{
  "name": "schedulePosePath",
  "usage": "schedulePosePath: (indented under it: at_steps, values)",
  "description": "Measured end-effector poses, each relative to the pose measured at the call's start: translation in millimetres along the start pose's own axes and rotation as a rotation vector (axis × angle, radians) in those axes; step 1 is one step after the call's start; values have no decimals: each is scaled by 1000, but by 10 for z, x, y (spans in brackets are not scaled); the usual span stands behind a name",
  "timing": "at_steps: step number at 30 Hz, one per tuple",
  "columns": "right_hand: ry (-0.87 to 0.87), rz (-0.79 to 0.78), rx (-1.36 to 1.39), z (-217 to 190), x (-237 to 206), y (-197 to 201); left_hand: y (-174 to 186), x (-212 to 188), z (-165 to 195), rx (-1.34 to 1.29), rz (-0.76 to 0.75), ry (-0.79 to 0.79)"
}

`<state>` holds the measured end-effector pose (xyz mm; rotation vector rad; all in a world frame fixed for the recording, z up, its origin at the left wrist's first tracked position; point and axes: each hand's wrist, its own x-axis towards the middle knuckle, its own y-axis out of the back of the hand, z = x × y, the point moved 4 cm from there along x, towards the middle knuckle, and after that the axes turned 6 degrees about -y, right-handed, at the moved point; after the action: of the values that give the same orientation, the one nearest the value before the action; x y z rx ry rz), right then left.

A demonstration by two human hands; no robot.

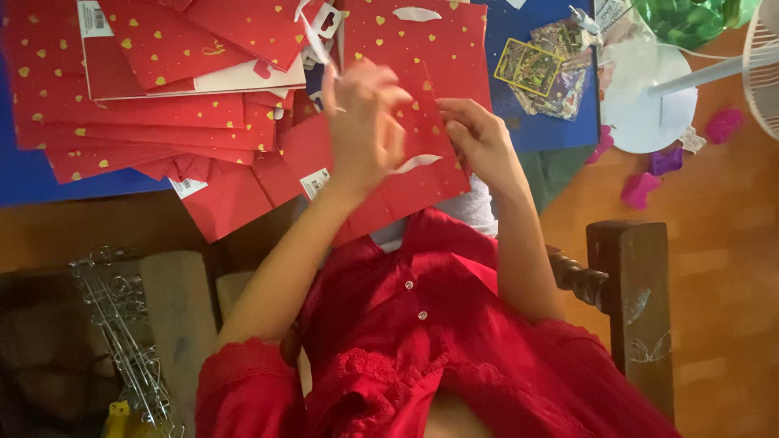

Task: The person sits at a table with a stack of red Valentine's Day gift bags and removes the white plastic hanger tags from each bag by hand, one at a time, placing each finished bag onto a pile on the table.

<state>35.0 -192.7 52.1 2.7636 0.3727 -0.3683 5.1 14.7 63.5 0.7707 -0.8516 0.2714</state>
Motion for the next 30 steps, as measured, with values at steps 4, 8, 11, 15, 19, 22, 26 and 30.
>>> schedulePosePath:
  at_steps: [4,8,11,15,19,22,26,30]
  values:
    - [43,-21,-6,-36,-50,16,-205,-35,267,-105,-372,-26]
    - [-18,-3,-175,42,-122,47,-330,-176,245,-85,-461,-6]
    - [108,-88,-301,27,-204,56,-376,-235,130,-132,-498,51]
    - [135,-150,-271,-2,-248,54,-391,-209,62,-195,-540,77]
    - [5,-112,-310,21,-208,-6,-356,-165,31,-274,-553,151]
    - [97,-40,-369,5,-218,-92,-378,-202,96,-195,-541,199]
    - [37,-31,-421,49,-205,-162,-428,-229,54,-171,-526,189]
    - [177,10,-508,-31,-222,-222,-432,-264,-108,-290,-561,265]
